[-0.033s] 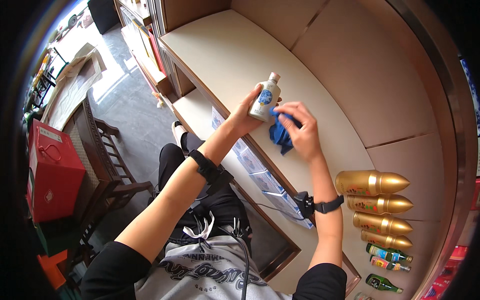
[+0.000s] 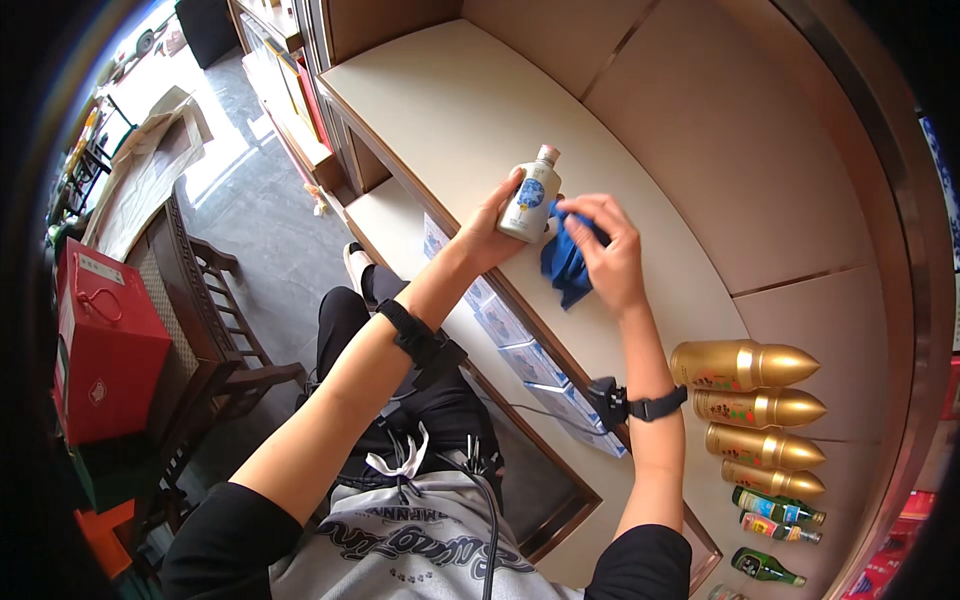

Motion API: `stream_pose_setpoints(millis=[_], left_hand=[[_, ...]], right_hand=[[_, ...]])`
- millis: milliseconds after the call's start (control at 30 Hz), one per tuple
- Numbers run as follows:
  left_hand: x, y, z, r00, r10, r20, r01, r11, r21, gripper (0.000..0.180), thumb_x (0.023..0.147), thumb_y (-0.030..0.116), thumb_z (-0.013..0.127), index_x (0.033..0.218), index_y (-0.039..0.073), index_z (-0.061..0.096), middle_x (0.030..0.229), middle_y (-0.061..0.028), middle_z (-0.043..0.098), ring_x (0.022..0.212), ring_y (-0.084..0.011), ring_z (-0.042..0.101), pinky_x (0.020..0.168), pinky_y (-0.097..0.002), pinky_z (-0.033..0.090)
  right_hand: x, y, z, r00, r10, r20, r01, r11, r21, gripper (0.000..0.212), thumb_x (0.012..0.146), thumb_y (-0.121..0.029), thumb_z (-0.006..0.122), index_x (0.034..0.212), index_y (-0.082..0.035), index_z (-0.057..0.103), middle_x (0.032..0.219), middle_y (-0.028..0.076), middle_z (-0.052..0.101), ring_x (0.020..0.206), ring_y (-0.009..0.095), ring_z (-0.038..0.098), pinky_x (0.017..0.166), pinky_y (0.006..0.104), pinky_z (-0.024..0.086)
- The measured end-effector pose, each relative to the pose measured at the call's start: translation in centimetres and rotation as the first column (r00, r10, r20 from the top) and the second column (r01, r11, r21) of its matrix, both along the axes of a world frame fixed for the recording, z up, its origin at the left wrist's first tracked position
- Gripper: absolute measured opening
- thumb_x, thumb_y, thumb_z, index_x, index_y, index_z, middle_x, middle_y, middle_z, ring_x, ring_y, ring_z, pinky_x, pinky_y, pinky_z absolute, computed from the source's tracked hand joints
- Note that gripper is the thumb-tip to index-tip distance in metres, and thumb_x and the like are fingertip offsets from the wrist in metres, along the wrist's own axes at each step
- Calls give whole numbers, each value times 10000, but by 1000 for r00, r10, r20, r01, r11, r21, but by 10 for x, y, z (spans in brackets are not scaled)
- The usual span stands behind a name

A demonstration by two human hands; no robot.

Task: Using a cloth to wipe down store shelves and clean individual bottles.

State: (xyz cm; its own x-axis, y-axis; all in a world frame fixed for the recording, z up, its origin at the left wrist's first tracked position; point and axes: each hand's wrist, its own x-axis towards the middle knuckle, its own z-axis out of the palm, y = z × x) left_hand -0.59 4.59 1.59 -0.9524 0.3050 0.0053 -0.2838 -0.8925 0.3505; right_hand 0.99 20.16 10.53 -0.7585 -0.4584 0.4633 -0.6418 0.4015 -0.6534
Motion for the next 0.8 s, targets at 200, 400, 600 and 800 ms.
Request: stream_pose_setpoints(millis=[200,400,600,800], left_hand=[[-2,1,1,996,-55,-72,54,998,-20,489,920,458,444,1263,111,452,1101,-100,583,951,-197,575,816,-325,469],[-4,1,-7,999,3,47,-10,987,159,425,894,464,506,1165,136,498,1025,-37,585,939,-161,568,826,-334,457],[-1,-4,-9,998,-53,32,50,994,93,381,885,403,532,1124,108,505,1028,-90,574,944,-209,556,855,-387,444],[-2,-2,0,996,-90,-7,90,996,7,421,888,390,516,1173,81,490,1042,-110,596,916,-216,582,761,-355,466]], right_hand=[[-32,-21,-10,956,-248,-155,233,967,-107,123,830,-62,607,937,-29,659,939,99,595,881,232,581,786,306,460],[0,-37,-20,959,-142,-245,163,984,66,146,810,-20,619,952,-35,649,928,92,576,843,241,579,741,315,467],[31,-29,-16,991,-137,-3,137,990,-26,165,799,-26,627,962,-43,644,928,96,594,840,249,583,753,317,469],[38,-20,-37,796,-286,533,588,573,-571,263,834,-64,615,1078,23,574,1012,86,594,910,148,557,838,272,444]])
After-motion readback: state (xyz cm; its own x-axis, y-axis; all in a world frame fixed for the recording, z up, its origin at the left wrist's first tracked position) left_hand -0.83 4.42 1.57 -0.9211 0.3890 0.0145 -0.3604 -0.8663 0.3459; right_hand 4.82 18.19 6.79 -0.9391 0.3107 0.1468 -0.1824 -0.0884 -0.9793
